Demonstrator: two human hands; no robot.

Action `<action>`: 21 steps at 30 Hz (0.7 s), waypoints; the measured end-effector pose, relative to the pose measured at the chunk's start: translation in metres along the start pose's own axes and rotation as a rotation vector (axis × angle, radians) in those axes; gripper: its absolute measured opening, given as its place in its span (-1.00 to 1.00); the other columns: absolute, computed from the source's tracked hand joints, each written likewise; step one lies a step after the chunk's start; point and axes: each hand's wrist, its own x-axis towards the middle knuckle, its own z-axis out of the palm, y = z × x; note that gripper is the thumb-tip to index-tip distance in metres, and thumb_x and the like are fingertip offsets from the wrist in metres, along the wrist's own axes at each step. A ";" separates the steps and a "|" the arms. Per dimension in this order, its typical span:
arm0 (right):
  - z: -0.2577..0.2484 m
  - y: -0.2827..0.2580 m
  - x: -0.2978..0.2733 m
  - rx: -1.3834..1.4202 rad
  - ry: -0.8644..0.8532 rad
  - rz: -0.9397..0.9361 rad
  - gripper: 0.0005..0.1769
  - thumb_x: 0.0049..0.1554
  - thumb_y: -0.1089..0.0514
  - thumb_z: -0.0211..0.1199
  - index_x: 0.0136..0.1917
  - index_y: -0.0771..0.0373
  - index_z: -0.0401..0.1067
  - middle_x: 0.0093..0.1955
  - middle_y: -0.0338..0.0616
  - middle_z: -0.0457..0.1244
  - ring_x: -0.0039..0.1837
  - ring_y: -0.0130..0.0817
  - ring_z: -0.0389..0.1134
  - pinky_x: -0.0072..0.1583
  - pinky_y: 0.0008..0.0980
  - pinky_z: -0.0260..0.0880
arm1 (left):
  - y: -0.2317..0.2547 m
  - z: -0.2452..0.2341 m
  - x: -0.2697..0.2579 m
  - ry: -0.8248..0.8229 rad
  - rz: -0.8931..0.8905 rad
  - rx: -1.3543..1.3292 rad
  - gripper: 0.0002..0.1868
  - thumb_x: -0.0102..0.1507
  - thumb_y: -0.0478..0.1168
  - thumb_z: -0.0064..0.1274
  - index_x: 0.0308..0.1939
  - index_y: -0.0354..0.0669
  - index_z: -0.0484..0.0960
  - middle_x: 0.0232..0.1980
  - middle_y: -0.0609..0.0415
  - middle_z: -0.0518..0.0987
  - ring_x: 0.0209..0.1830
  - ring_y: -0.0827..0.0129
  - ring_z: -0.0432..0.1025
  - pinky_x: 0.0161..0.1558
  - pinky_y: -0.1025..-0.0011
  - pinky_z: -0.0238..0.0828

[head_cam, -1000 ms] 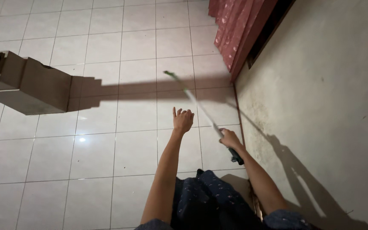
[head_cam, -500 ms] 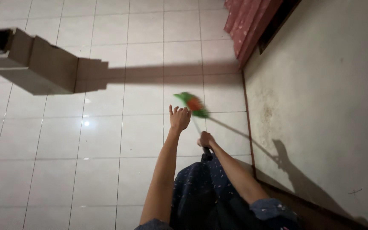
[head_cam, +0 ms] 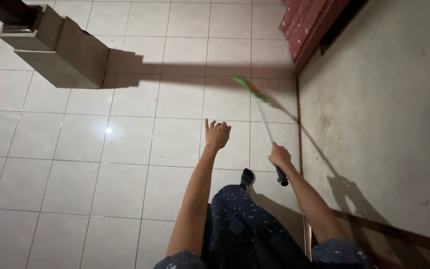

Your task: The person sweeps a tiled floor with a broom, moving debris from near a wooden door toward the center of the room. They navigate around a blue plastic chair and a stack of water bottles while continuing to sweep.

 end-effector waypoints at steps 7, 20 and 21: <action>0.067 0.006 -0.057 0.040 -0.074 0.135 -0.52 0.07 0.19 0.28 0.22 0.42 0.31 -0.03 0.11 0.43 -0.02 -0.04 0.51 -0.08 -0.08 0.55 | -0.004 0.006 -0.036 -0.016 0.034 -0.004 -0.56 0.45 0.06 -0.27 0.00 -0.16 0.62 0.09 -0.05 0.65 0.46 -0.08 0.24 0.58 -0.15 -0.39; 0.049 -0.016 -0.078 1.105 -0.409 -0.117 -0.57 0.11 0.38 0.20 0.26 0.54 0.42 -0.26 0.04 0.37 -0.44 -0.38 0.30 -0.41 -0.35 0.29 | 0.000 0.002 -0.063 0.062 0.093 0.026 -0.56 0.45 0.05 -0.31 -0.01 -0.14 0.61 0.14 -0.12 0.63 0.44 -0.10 0.25 0.56 -0.20 -0.39; 0.046 -0.009 -0.082 0.954 -0.330 -0.140 -0.53 0.08 0.37 0.24 0.28 0.50 0.41 -0.25 0.06 0.39 -0.43 -0.35 0.31 -0.40 -0.34 0.30 | 0.002 0.000 -0.069 0.063 0.086 0.025 -0.56 0.44 0.05 -0.30 -0.02 -0.14 0.61 0.14 -0.11 0.62 0.44 -0.10 0.25 0.56 -0.21 -0.40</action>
